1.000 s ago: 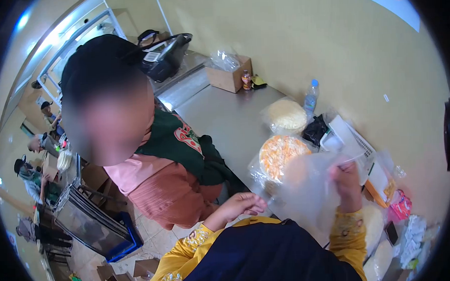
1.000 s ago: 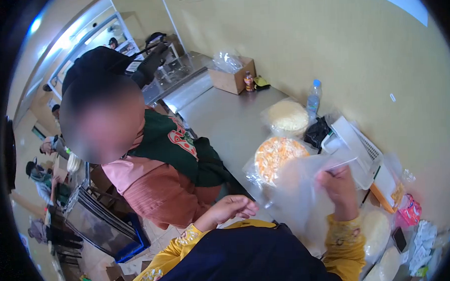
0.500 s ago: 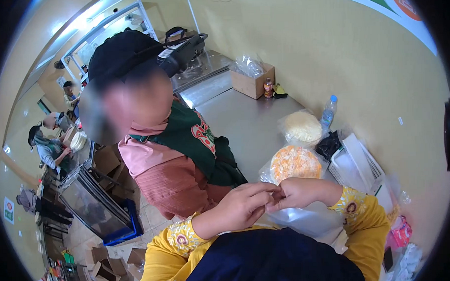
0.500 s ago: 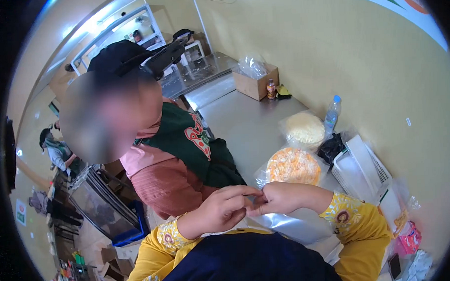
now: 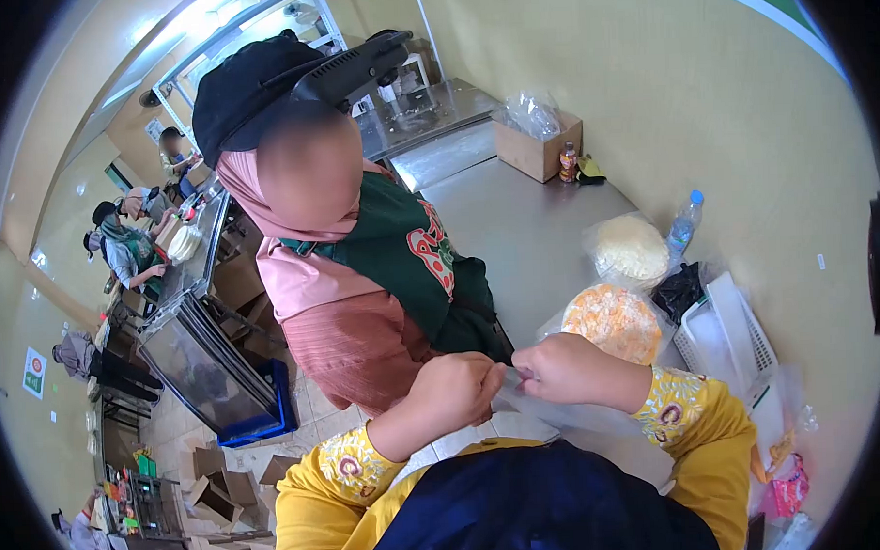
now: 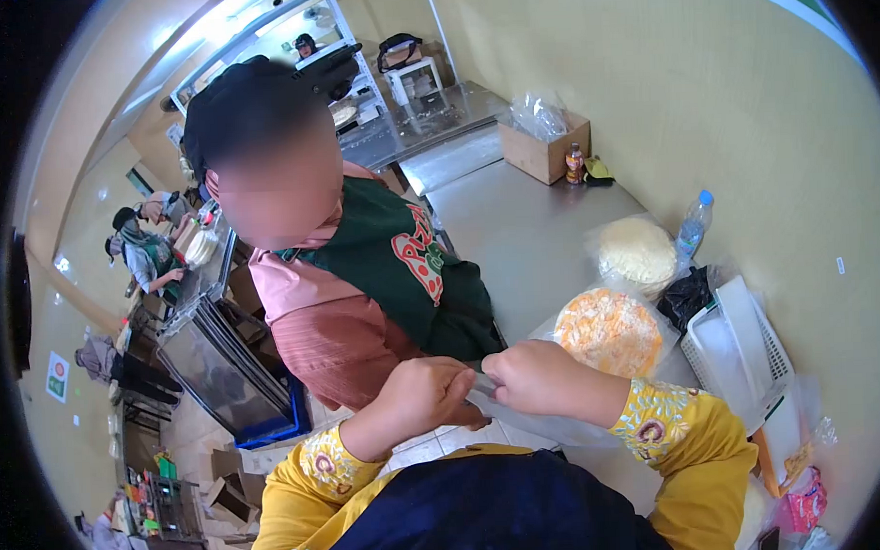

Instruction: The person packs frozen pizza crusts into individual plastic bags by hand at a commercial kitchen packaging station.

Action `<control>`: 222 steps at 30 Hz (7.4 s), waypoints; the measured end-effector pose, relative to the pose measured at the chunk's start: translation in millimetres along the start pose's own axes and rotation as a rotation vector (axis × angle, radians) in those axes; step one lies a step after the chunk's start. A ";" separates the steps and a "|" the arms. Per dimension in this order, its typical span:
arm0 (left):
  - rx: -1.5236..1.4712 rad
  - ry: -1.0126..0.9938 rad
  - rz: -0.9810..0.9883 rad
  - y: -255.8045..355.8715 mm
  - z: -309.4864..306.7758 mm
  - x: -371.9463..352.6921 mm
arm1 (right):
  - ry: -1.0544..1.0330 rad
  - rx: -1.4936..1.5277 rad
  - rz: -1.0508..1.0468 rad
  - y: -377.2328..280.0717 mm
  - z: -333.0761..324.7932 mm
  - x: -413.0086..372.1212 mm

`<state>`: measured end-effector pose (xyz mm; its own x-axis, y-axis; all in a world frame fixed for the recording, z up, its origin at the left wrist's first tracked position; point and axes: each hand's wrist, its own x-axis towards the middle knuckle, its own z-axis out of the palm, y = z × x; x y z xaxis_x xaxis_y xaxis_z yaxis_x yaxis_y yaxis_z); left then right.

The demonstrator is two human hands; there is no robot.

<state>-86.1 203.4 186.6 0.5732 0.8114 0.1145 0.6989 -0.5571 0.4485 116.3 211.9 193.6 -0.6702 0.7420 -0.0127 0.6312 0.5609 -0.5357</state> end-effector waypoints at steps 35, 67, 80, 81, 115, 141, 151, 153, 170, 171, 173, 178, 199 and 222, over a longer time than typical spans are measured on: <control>-0.341 -0.132 -0.132 -71.4 45.1 -54.9 | 0.604 0.728 0.695 240.6 -34.8 -56.4; -0.949 0.706 -0.425 34.4 -47.3 -38.8 | 1.459 1.814 0.325 424.0 -9.3 -25.4; -0.668 0.419 0.161 33.7 32.4 84.3 | 1.371 1.761 -0.746 207.3 47.5 -162.8; -0.548 0.364 0.211 31.5 47.5 100.5 | 1.360 1.776 -0.717 189.4 53.3 -169.6; -0.106 -0.370 0.833 14.5 76.6 148.0 | 1.050 2.283 -0.504 43.8 175.3 -126.9; -0.159 0.079 0.347 35.6 137.7 134.4 | 1.136 2.376 -0.575 141.4 130.6 -122.2; -0.478 -0.064 0.254 55.1 155.4 109.3 | 1.247 2.296 -0.538 172.7 107.5 -108.7; -0.502 -0.076 0.252 62.4 159.2 104.9 | 1.262 2.281 -0.527 177.0 105.4 -102.6; -0.490 -0.030 0.260 68.5 129.2 84.0 | 1.558 2.027 -0.243 130.8 91.7 -113.8; -0.496 -0.038 0.276 71.7 126.3 81.5 | 1.518 2.009 -0.156 129.2 97.4 -107.1; -0.482 -0.039 0.319 69.8 124.2 78.2 | 1.434 1.967 0.007 132.5 110.4 -96.0; -0.455 -0.043 0.504 53.5 123.1 70.2 | 1.295 1.991 0.159 114.6 112.9 -102.1; -0.697 -0.697 0.951 65.5 149.5 11.4 | 2.464 1.133 -0.192 -34.1 212.0 -279.6; -1.148 -0.831 0.175 55.4 144.7 68.9 | 1.964 -1.175 1.954 8.2 218.0 -599.7</control>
<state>53.9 202.9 91.0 0.9748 0.1873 -0.1210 0.0959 0.1376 0.9858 438.3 -308.5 12.8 0.4255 -0.5302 0.7334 -0.0024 -0.8110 -0.5850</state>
